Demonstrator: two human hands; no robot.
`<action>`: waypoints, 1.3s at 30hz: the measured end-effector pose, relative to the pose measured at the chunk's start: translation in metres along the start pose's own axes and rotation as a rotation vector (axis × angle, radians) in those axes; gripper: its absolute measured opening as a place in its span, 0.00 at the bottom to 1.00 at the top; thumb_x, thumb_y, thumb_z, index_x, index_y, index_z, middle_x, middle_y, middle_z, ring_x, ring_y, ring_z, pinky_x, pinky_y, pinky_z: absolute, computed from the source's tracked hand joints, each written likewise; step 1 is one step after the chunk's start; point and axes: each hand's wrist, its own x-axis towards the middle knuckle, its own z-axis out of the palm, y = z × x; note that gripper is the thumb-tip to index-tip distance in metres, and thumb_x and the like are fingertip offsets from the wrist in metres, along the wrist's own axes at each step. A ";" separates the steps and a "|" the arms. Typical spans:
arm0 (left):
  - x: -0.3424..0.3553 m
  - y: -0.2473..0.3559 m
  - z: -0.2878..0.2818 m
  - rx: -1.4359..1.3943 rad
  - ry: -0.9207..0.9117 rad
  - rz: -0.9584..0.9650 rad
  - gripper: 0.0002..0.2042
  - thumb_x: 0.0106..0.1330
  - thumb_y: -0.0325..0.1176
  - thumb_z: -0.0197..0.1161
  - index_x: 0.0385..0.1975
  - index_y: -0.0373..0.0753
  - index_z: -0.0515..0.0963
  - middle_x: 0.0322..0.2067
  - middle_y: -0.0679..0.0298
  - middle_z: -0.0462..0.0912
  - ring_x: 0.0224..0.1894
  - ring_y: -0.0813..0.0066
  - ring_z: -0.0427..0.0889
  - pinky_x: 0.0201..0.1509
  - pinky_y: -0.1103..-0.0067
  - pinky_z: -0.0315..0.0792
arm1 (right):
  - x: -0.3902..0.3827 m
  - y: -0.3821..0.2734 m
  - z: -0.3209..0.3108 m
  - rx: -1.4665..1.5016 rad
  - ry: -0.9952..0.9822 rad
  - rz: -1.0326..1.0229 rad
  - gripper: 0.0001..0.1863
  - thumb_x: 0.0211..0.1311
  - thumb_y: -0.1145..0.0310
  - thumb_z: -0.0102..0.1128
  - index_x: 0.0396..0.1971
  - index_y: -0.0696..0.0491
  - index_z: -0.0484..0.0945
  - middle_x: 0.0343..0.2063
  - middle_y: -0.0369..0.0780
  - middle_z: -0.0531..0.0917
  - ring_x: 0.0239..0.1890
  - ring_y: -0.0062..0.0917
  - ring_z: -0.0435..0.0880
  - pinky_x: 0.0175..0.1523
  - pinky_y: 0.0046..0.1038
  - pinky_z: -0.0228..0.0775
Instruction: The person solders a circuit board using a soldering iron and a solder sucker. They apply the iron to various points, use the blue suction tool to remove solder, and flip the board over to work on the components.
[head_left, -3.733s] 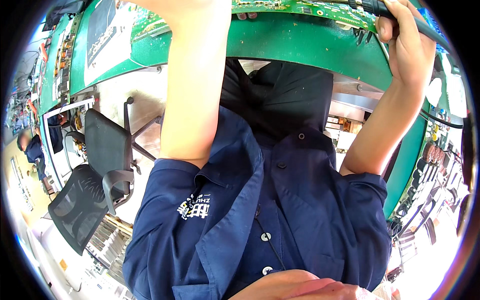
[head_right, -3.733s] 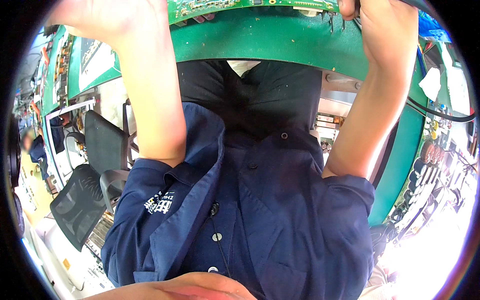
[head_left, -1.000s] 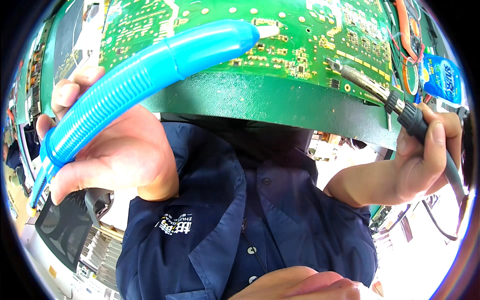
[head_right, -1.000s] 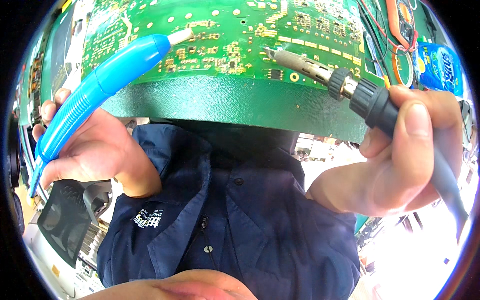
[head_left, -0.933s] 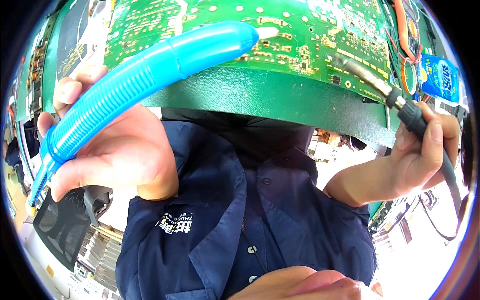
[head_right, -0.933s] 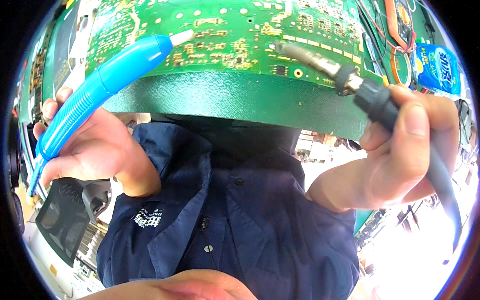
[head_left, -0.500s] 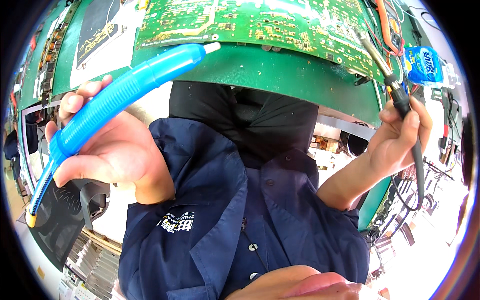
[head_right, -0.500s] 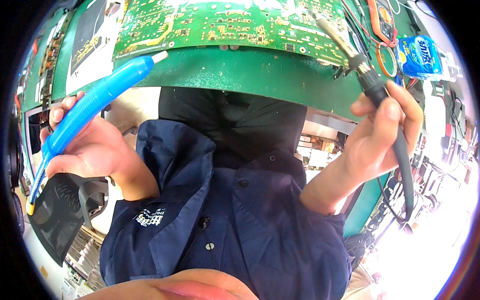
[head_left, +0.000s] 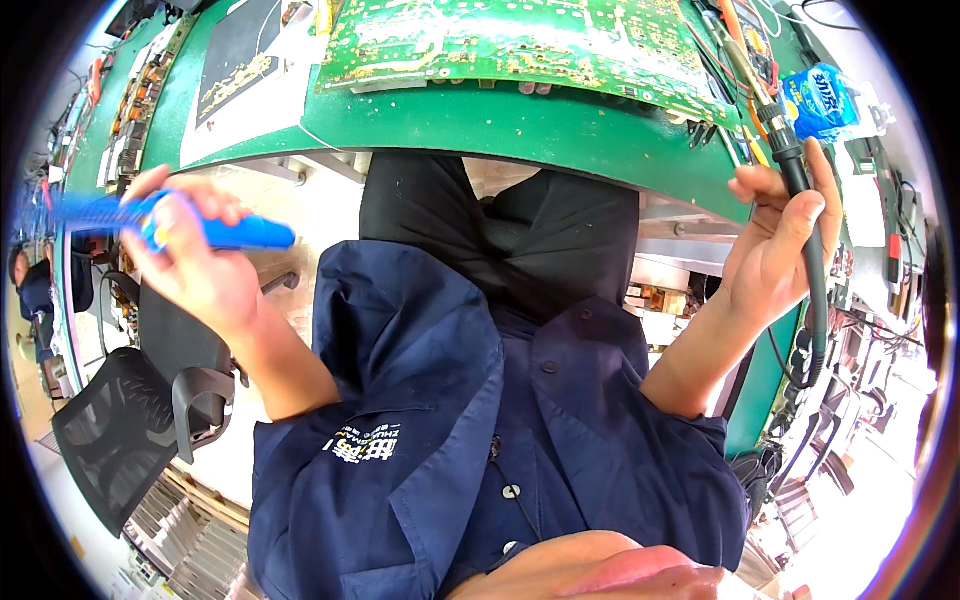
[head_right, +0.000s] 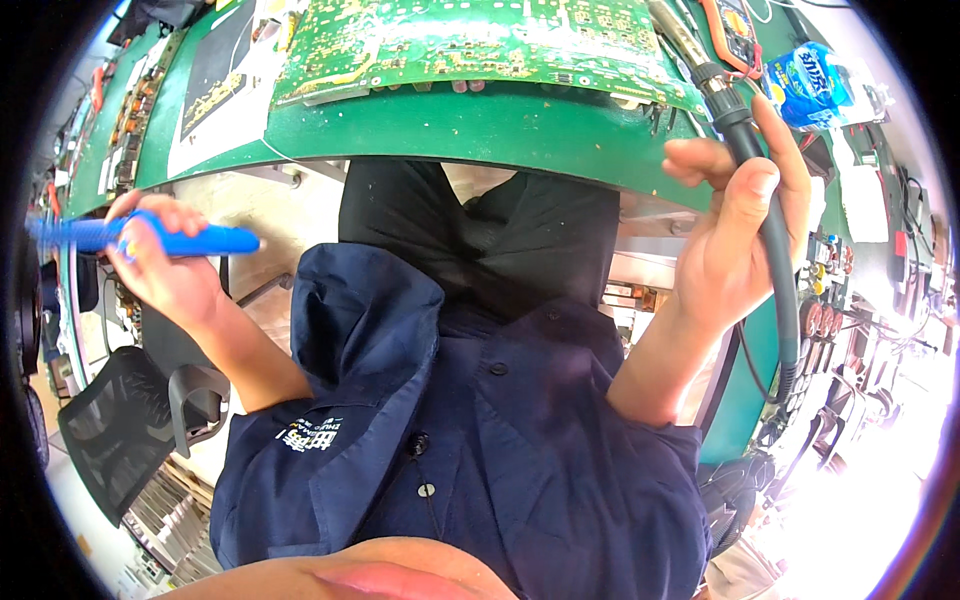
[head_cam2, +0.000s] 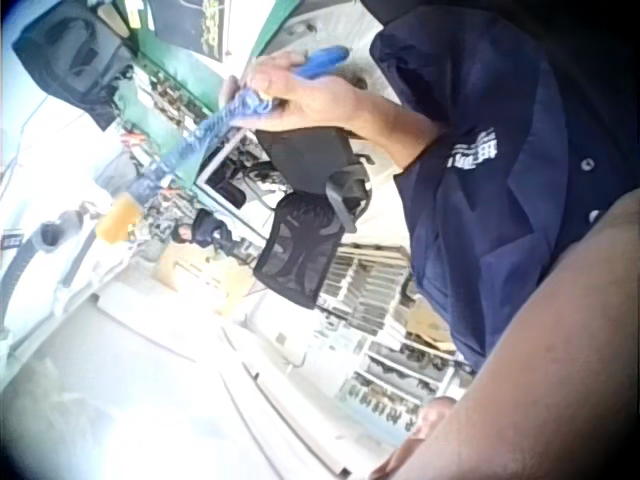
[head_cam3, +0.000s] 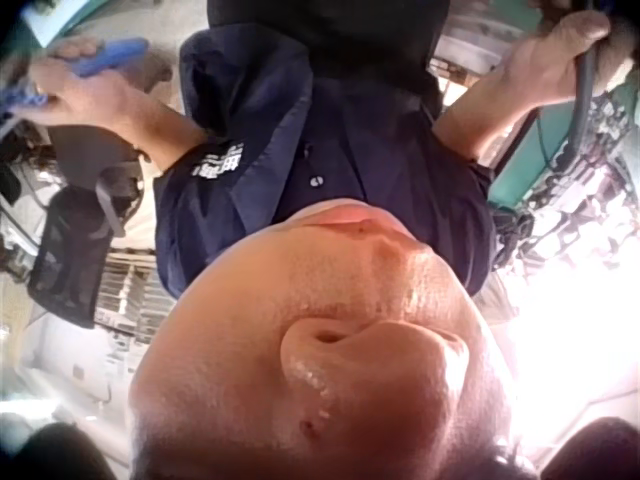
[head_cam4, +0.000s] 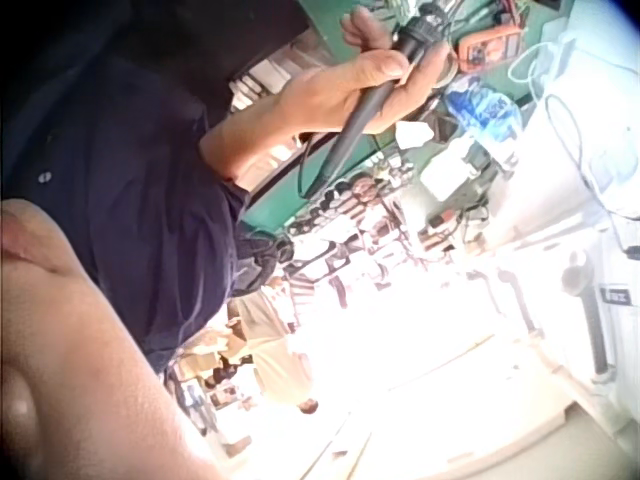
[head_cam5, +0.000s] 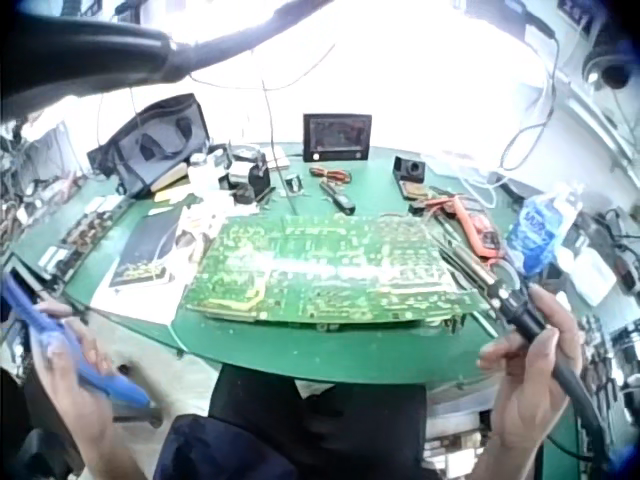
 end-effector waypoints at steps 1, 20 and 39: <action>-0.002 -0.001 0.004 0.081 -0.042 -0.077 0.14 0.69 0.29 0.56 0.50 0.32 0.66 0.24 0.66 0.72 0.23 0.81 0.69 0.26 0.83 0.66 | -0.003 -0.003 -0.002 0.046 -0.012 0.019 0.23 0.74 0.61 0.45 0.55 0.67 0.67 0.24 0.49 0.83 0.26 0.29 0.83 0.35 0.27 0.77; -0.033 0.033 0.121 0.962 -1.251 0.250 0.10 0.59 0.35 0.58 0.38 0.42 0.70 0.21 0.60 0.82 0.26 0.59 0.84 0.26 0.67 0.76 | -0.051 -0.020 0.042 0.414 -0.624 0.189 0.55 0.45 0.20 0.42 0.51 0.62 0.63 0.52 0.66 0.72 0.60 0.52 0.72 0.65 0.46 0.62; 0.052 -0.013 0.003 1.143 -0.721 0.284 0.20 0.54 0.28 0.64 0.47 0.46 0.69 0.28 0.56 0.81 0.30 0.55 0.83 0.35 0.66 0.75 | -0.023 -0.008 0.030 0.254 -0.373 -0.164 0.17 0.73 0.61 0.44 0.51 0.57 0.68 0.49 0.64 0.76 0.56 0.51 0.76 0.64 0.50 0.61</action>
